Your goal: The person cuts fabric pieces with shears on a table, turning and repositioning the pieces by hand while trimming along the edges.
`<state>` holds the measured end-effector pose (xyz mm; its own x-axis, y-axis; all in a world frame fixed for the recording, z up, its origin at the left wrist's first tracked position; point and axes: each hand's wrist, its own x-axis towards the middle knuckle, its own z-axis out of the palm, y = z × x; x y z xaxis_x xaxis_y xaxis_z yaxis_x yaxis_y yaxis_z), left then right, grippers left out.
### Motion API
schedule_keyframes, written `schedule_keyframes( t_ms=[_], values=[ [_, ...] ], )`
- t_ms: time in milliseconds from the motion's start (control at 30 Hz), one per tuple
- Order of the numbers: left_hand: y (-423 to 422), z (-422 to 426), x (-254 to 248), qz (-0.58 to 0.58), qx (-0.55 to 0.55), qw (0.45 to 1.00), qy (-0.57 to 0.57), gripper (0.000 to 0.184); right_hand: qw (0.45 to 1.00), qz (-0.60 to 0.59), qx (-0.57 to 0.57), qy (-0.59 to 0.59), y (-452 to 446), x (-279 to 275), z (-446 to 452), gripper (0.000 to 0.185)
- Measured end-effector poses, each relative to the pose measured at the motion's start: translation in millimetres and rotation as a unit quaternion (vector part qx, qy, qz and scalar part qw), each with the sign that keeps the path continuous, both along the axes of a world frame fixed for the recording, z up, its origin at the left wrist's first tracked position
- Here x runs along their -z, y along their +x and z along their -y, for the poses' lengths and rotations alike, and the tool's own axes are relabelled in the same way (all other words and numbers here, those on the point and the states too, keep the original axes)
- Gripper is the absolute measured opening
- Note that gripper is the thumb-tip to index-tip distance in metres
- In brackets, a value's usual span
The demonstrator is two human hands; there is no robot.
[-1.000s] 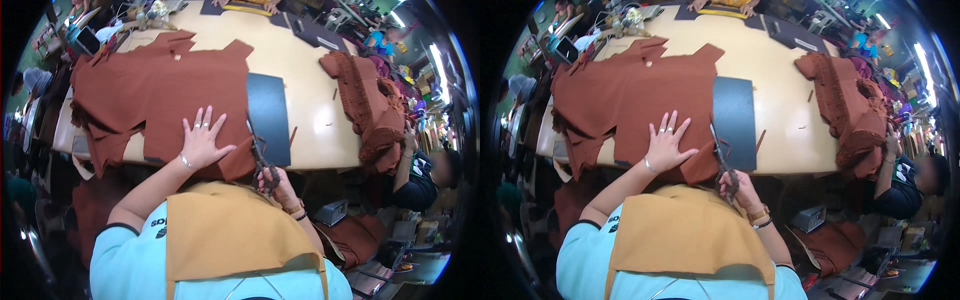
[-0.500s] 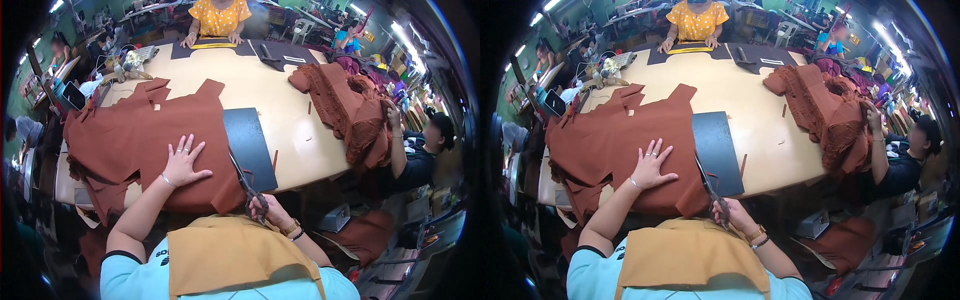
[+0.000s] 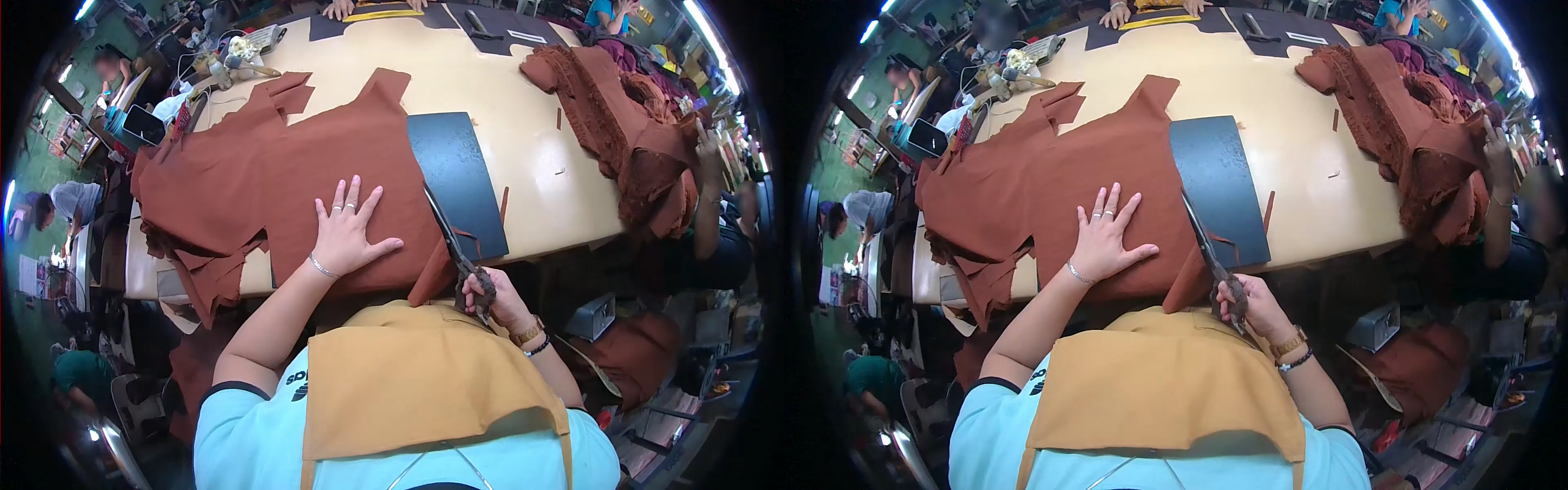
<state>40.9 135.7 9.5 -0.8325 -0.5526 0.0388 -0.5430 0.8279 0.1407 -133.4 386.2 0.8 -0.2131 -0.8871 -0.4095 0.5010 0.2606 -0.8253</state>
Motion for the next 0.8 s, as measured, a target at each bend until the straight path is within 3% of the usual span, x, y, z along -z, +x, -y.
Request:
schedule_keyframes(
  t_ms=[167, 800],
  values=[
    [2, -7, -4, 0.007, -0.001, 1.0, 0.004, 0.097, 1.0, -0.006, -0.001, 0.008, -1, 1, 11, 0.029],
    [7, -19, -1, 0.004, -0.002, 1.0, -0.003, 0.097, 0.998, -0.053, -0.029, 0.033, -15, -11, -3, 0.025]
  ],
)
